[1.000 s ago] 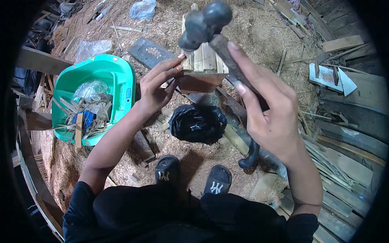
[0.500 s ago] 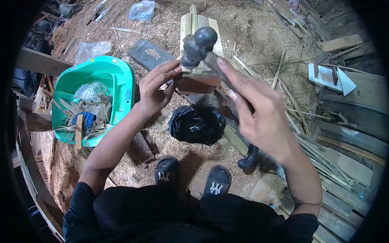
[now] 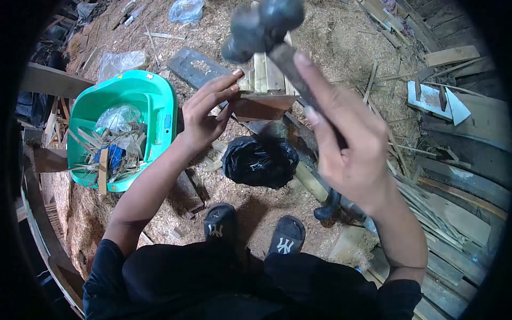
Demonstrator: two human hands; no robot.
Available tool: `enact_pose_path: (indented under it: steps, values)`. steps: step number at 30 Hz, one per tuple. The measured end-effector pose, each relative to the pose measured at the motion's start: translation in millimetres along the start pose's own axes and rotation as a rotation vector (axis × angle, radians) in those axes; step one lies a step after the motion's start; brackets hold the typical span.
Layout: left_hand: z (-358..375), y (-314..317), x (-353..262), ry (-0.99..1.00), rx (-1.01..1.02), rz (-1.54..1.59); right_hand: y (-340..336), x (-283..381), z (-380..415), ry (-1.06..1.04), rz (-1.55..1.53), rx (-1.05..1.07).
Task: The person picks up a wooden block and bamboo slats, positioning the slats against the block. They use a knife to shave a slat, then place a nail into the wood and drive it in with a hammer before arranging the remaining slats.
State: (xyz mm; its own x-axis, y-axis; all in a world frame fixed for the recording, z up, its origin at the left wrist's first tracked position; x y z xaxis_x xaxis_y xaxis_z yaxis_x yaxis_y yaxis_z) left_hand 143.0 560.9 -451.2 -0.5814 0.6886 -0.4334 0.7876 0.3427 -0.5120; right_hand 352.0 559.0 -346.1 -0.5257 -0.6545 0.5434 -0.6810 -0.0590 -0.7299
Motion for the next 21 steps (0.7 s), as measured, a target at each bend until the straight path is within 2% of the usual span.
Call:
enact_pose_path:
  steps: [2,4,5,6,8,10,12,13,14,16,18,20,21]
  values:
    - [0.4,-1.3,-0.9,0.009,0.000,-0.013,10.3,-1.3,1.1,-0.039,0.035,0.075]
    - [2.8,0.7,2.4,-0.012,-0.001,-0.023,23.0,-8.0,-2.1,0.094,0.007,0.281]
    - [4.0,1.5,3.7,-0.015,-0.004,-0.010,17.5,-9.1,-4.2,0.154,0.041,0.312]
    - [3.9,2.2,3.2,-0.020,0.005,-0.004,20.0,-10.0,-1.5,0.164,0.035,0.314]
    - [0.8,1.6,1.8,0.006,0.014,0.020,1.6,1.3,-5.2,0.027,-0.043,0.035]
    - [2.8,2.8,2.7,0.017,0.008,0.024,8.3,-6.8,1.4,0.030,-0.048,0.046]
    - [2.6,1.3,3.0,0.008,-0.017,0.042,27.3,-10.1,1.5,0.073,0.038,0.265]
    - [1.0,2.1,2.6,0.013,-0.019,0.040,22.9,-10.9,-3.4,0.176,0.047,0.347]
    - [2.1,1.6,3.3,-0.011,-0.036,0.024,24.5,-12.8,-2.6,0.181,0.043,0.347]
    - [8.3,0.8,1.9,-0.051,-0.042,0.017,5.1,0.4,-5.4,0.007,-0.022,0.080]
    - [4.4,-1.4,2.9,-0.081,-0.048,0.012,8.8,-4.5,-0.9,0.004,-0.027,0.050]
    - [6.9,2.7,5.8,-0.054,-0.013,0.000,27.3,-12.3,0.9,0.095,0.026,0.251]
    - [8.1,5.2,12.6,-0.118,-0.005,0.087,25.0,-15.1,-4.0,0.199,0.043,0.356]
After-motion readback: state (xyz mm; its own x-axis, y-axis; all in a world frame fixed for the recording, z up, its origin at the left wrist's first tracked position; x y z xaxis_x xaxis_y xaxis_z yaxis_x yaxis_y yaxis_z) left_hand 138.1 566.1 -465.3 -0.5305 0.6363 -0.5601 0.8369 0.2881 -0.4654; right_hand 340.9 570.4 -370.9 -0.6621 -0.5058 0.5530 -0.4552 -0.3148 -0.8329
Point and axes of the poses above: each hand's wrist, its own z-axis away from the middle knuckle, its own y-axis out of the palm, x = y × z, the point moved 9 cm from there along -z, towards the middle knuckle, and after that the axes turned 2 degrees about -z, right-handed, at the moved point
